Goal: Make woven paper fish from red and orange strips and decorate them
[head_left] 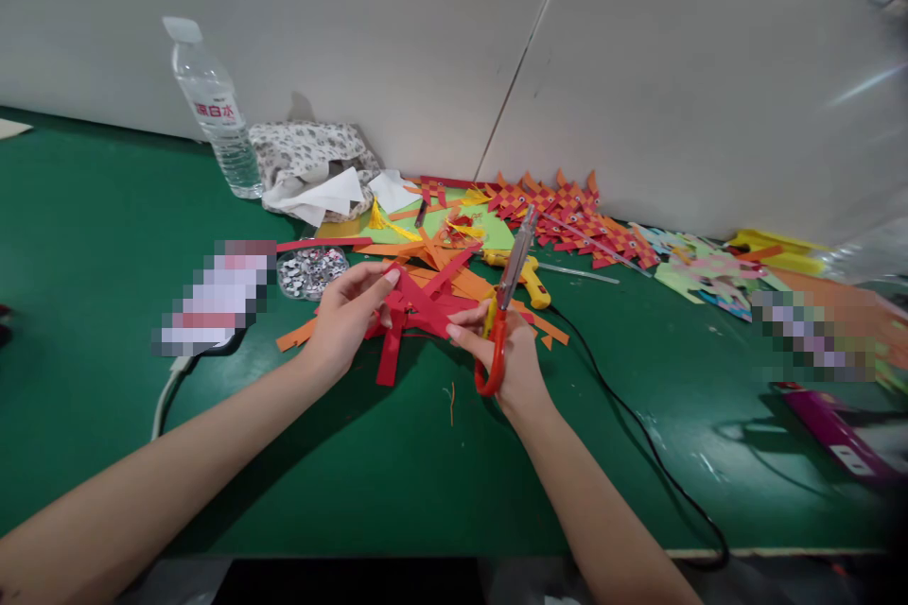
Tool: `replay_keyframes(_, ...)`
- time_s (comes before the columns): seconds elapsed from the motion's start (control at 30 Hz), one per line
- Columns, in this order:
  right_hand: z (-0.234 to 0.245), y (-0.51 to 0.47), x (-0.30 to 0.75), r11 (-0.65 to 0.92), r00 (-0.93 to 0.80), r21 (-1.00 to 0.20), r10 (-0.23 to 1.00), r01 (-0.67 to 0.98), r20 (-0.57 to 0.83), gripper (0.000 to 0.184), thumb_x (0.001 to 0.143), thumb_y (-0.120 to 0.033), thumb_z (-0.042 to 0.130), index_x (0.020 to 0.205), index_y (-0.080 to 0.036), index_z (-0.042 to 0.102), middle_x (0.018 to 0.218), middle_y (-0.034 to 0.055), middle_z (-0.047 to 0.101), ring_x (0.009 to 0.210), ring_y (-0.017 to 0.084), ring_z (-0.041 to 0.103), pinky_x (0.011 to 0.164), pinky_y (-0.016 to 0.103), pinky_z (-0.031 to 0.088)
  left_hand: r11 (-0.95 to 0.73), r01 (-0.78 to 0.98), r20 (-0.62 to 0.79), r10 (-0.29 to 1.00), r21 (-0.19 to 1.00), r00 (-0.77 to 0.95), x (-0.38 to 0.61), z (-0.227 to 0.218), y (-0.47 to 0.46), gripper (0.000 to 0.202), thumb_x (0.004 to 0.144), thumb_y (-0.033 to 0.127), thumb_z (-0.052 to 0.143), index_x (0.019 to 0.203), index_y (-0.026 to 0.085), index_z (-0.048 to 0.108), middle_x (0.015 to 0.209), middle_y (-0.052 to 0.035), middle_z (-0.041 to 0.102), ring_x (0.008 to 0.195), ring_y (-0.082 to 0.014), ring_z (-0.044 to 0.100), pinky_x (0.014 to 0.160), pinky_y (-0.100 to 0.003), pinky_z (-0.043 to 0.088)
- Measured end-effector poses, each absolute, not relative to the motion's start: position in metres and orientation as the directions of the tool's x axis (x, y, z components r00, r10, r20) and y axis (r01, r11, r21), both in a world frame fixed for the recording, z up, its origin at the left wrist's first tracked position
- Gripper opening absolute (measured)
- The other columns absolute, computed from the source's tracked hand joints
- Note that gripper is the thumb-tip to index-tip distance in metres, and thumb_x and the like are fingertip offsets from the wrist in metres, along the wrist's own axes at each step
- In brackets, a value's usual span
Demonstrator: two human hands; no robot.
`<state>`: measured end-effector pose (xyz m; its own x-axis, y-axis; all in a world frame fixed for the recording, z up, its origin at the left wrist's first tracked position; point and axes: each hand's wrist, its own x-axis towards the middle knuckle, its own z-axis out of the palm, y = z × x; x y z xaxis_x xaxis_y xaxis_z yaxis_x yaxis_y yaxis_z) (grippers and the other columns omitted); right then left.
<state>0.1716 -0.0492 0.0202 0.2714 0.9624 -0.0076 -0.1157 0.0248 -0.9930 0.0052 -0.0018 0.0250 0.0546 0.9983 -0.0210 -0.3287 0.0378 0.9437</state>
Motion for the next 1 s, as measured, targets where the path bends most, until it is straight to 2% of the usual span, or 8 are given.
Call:
replay_keyframes(0.27,0.021,-0.050,0.172,0.029,0.274,-0.992,0.962,-0.124,-0.006,0.041,0.050,-0.017,0.081,0.073,-0.022,0.047,0.069,-0.0040,0.068,0.071,0.018,0.066,0.079,0.040,0.052,0.048,-0.268,-0.035,0.998,0.962,0.053,0.004,0.028,0.000,0.027,0.067,0.036,0.074,0.083,0.017,0.064,0.063,0.0052,0.057,0.042,-0.0046,0.048,0.042,-0.017,0.041)
replay_keyframes(0.4,0.021,-0.051,0.172,0.032,0.288,-0.990,0.958,-0.135,-0.009,0.041,0.050,-0.022,0.082,0.072,-0.022,0.048,0.069,-0.0024,0.068,0.070,0.019,0.067,0.080,0.042,0.052,0.049,-0.105,-0.027,0.979,0.993,0.201,0.005,0.025,-0.003,0.026,0.070,0.040,0.071,0.078,0.018,0.060,0.060,0.0045,0.058,0.043,-0.0068,0.049,0.043,-0.018,0.038)
replay_keyframes(0.5,0.020,-0.051,0.172,0.037,0.284,-0.988,0.959,-0.148,-0.006,0.042,0.049,-0.025,0.084,0.073,-0.021,0.049,0.069,-0.0015,0.069,0.068,0.020,0.067,0.077,0.042,0.053,-0.153,0.151,0.072,0.896,0.977,0.438,0.006,0.019,-0.010,0.023,0.071,0.039,0.070,0.072,0.018,0.064,0.067,0.0000,0.065,0.054,-0.0110,0.055,0.052,-0.021,0.041)
replay_keyframes(0.6,0.019,-0.051,0.170,0.040,0.249,-0.985,0.969,-0.168,-0.003,0.044,0.049,-0.024,0.084,0.076,-0.022,0.050,0.070,-0.0018,0.069,0.066,0.020,0.067,0.074,0.040,0.054,-0.370,0.307,0.142,0.810,0.877,0.570,0.007,0.016,-0.016,0.022,0.080,0.038,0.060,0.079,0.019,0.070,0.069,-0.0012,0.068,0.058,-0.0125,0.056,0.053,-0.021,0.039)
replay_keyframes(0.73,0.019,-0.052,0.167,0.033,0.221,-0.980,0.975,-0.195,-0.011,0.043,0.050,-0.022,0.084,0.076,-0.021,0.050,0.069,-0.0025,0.069,0.063,0.018,0.067,0.072,0.038,0.055,-0.396,0.327,0.156,0.808,0.858,0.569,0.007,0.017,-0.018,0.023,0.083,0.036,0.056,0.079,0.018,0.071,0.068,-0.0011,0.068,0.056,-0.0122,0.055,0.052,-0.021,0.037)
replay_keyframes(0.83,0.020,-0.053,0.166,0.028,0.210,-0.976,0.977,-0.216,-0.018,0.042,0.049,-0.021,0.084,0.074,-0.021,0.050,0.069,-0.0025,0.069,0.061,0.017,0.067,0.069,0.037,0.056,-0.336,0.307,0.113,0.817,0.890,0.566,0.008,0.017,-0.017,0.023,0.082,0.034,0.056,0.074,0.017,0.070,0.064,-0.0015,0.067,0.053,-0.0119,0.054,0.049,-0.021,0.037)
replay_keyframes(1.0,0.022,-0.053,0.166,0.018,0.206,-0.979,0.978,-0.204,-0.025,0.038,0.049,-0.020,0.083,0.071,-0.021,0.051,0.069,-0.0022,0.069,0.063,0.017,0.066,0.070,0.036,0.056,-0.228,0.241,0.053,0.821,0.943,0.569,0.008,0.013,-0.016,0.023,0.082,0.033,0.054,0.076,0.016,0.068,0.069,-0.0040,0.069,0.057,-0.0137,0.058,0.053,-0.022,0.042)
